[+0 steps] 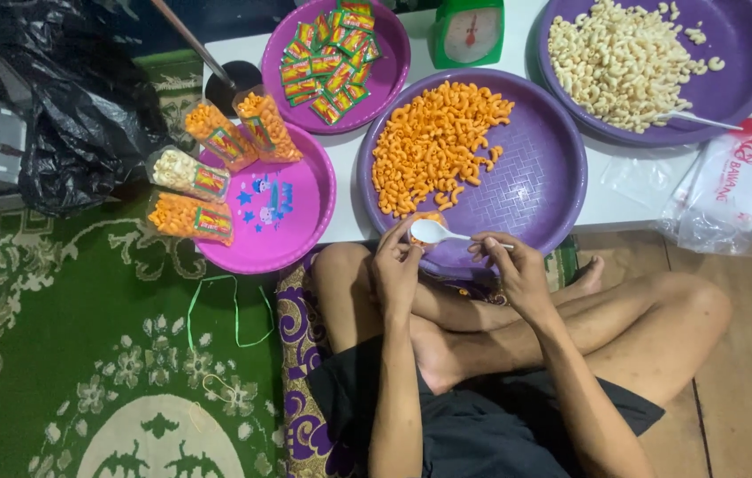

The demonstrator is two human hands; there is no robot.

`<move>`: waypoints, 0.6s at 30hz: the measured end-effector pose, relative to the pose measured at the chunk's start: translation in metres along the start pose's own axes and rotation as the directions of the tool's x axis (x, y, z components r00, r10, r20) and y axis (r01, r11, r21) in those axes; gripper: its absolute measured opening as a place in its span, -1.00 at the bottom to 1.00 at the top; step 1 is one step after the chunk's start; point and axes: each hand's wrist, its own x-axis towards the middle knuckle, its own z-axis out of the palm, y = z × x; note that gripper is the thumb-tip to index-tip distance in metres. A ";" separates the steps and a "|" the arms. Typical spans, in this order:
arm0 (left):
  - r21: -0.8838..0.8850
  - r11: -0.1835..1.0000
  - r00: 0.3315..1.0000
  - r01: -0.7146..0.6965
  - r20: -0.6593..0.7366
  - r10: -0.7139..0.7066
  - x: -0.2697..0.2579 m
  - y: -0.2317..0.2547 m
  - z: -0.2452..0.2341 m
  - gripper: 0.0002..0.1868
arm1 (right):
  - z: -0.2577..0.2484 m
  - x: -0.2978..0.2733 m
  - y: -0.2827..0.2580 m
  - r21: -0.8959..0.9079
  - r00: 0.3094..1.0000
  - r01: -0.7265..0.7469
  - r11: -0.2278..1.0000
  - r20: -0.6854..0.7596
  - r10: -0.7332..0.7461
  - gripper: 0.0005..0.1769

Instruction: A person sitting on the floor is scooping orange puffed snacks from a large tray into a small plastic bag using a plastic spoon.

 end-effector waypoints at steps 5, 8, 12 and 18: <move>-0.028 0.999 1.000 -0.023 -0.020 0.022 0.004 -0.023 0.002 -0.45 | -0.004 -0.004 0.006 0.065 0.999 -0.037 0.997 -0.031 0.039 -0.73; -0.026 0.999 0.999 -0.043 -0.020 0.042 0.006 -0.028 0.000 -0.44 | -0.023 0.001 0.021 0.018 0.991 -0.062 0.998 -0.114 0.063 -0.71; -0.011 0.998 0.997 -0.066 -0.028 0.065 0.007 -0.037 -0.004 -0.42 | -0.061 0.014 0.031 -0.274 0.953 -0.008 0.962 -0.294 -0.076 -0.67; -0.018 0.999 0.998 -0.049 -0.038 0.048 0.003 -0.018 -0.001 -0.49 | -0.074 0.068 0.082 -0.202 0.948 -0.036 0.979 -0.317 -0.031 -0.66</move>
